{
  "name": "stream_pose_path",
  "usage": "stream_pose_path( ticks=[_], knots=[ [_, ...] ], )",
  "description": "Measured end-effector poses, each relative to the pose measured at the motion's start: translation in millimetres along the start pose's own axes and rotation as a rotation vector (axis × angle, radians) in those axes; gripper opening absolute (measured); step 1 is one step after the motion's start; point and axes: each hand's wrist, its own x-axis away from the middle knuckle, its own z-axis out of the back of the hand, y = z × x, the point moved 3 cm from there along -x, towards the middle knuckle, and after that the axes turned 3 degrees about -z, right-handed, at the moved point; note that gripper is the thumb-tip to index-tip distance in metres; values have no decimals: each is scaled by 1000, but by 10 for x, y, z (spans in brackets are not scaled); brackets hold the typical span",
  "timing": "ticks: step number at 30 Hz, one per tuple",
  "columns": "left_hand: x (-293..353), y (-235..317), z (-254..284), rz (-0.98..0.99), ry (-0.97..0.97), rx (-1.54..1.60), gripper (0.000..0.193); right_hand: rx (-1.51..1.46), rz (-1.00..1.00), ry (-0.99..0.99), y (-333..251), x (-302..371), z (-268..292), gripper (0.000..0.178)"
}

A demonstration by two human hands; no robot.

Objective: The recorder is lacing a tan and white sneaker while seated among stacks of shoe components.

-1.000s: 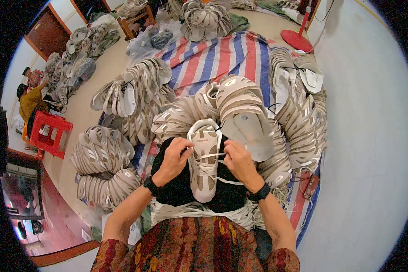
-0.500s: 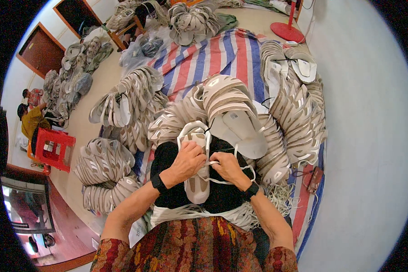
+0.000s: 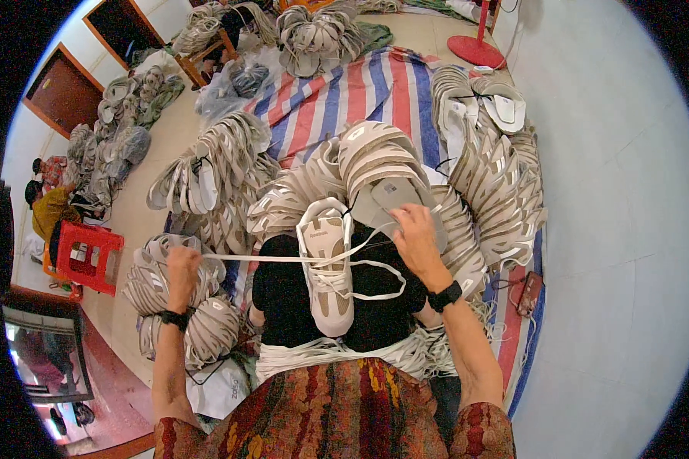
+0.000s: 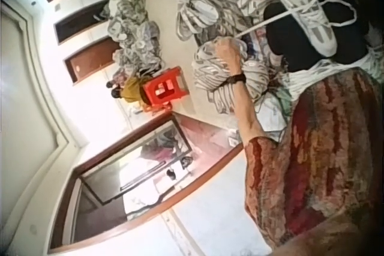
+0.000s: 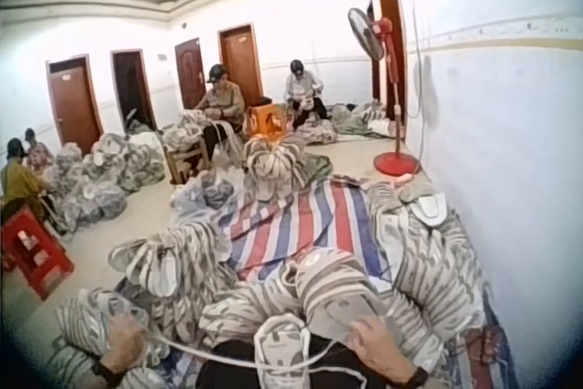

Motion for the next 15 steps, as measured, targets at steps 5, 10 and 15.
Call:
stream_pose_path(
  ticks=[5,10,15],
  knots=[
    [-89,818,-385,49,-63,504,29,-129,152,-316,-647,456,96,52],
    [-414,1594,-593,-23,-197,767,22,-751,-406,-704,-1157,798,-41,59],
    [-413,1560,-710,310,-389,1074,17,-787,-715,-429,-713,324,430,35]
  ],
)
